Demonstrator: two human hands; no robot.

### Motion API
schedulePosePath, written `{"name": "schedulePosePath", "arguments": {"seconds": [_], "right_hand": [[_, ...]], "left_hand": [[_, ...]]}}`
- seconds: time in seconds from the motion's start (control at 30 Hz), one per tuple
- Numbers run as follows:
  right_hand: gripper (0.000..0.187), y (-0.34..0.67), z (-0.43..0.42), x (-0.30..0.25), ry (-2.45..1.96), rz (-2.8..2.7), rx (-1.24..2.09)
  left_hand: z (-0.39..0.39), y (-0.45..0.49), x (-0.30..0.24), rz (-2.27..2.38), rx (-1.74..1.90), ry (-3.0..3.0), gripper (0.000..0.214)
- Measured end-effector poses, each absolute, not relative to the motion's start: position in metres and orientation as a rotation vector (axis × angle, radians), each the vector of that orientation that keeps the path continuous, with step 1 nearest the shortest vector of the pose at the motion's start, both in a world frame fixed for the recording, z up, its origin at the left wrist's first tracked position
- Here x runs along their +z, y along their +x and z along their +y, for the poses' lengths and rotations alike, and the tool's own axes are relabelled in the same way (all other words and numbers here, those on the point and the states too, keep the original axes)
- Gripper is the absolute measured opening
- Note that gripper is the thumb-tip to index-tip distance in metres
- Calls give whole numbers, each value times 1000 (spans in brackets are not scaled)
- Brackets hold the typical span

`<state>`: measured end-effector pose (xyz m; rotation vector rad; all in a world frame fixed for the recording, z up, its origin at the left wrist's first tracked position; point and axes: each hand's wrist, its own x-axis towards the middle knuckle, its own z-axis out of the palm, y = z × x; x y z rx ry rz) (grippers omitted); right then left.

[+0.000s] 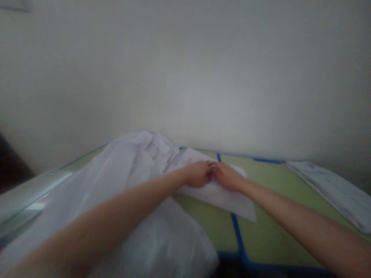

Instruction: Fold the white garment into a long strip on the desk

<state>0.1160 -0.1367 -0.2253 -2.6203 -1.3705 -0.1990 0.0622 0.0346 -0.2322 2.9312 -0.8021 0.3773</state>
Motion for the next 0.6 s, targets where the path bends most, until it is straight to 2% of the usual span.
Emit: {"name": "schedulePosePath", "arguments": {"seconds": [0.1,0.2,0.4,0.6], "right_hand": [[65,115,-180,-258,-2708,-1403,-257],[76,107,-210,-272,-2772,-1407,-254],[69,67,-198,-264,-2601,-1588,-340],[59,88,-207,-266,-2499,-1849,-139]], "left_hand": [[47,71,-247,-612,100,3035,68],[75,67,-258,-415,134,3095,82],[109,69,-258,-185,98,3140,80],[89,58,-241,-150,0,3189,77]]}}
